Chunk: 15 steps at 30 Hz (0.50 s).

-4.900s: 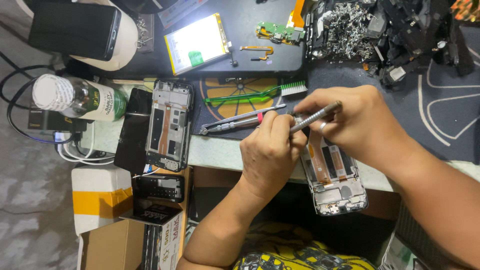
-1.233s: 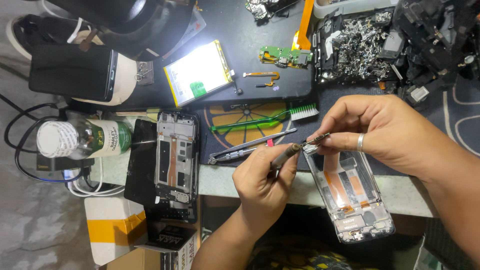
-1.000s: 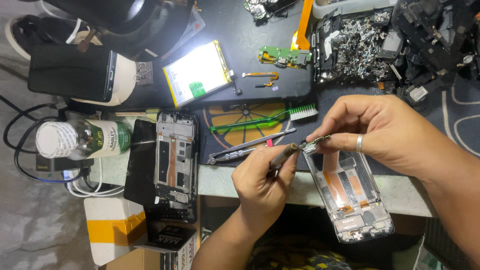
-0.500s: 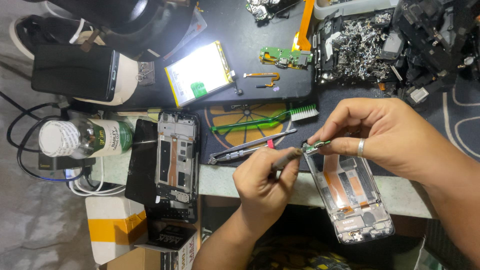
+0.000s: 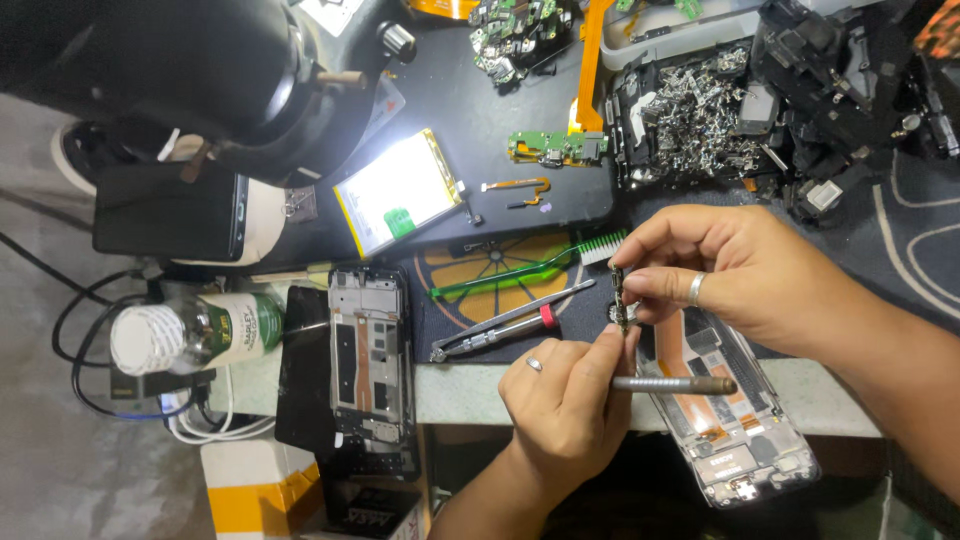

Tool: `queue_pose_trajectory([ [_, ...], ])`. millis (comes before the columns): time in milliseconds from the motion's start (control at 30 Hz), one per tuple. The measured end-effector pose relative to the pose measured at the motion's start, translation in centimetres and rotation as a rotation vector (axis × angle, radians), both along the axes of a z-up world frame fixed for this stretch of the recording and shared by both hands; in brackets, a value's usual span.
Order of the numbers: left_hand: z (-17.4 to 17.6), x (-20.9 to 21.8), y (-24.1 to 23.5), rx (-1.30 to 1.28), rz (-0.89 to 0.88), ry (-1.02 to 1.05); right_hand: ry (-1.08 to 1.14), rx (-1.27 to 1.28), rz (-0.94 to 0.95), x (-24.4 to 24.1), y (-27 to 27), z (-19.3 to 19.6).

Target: The person disassembles a smartphone, removes the battery, and uses a metal spudger to disconnect ribbon cables and remove internal components. The person then places the battery aside and continues to manipulate the phone's internal frame and connectors.

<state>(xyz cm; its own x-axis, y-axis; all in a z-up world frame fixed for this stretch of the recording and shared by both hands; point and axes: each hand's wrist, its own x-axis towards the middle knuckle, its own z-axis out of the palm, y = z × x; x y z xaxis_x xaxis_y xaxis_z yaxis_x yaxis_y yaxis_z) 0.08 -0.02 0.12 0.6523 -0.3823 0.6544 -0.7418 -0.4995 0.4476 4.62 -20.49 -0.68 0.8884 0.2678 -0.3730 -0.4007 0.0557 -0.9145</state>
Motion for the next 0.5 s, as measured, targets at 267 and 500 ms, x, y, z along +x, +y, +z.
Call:
queue_pose_trajectory([
  [267,0.12,0.12,0.07,0.030,-0.011,0.015,0.062,-0.098,-0.006,0.49,0.50,0.24],
  [500,0.35,0.27,0.17,0.022,-0.036,0.004,0.093,-0.120,-0.012,0.54,0.46,0.16],
])
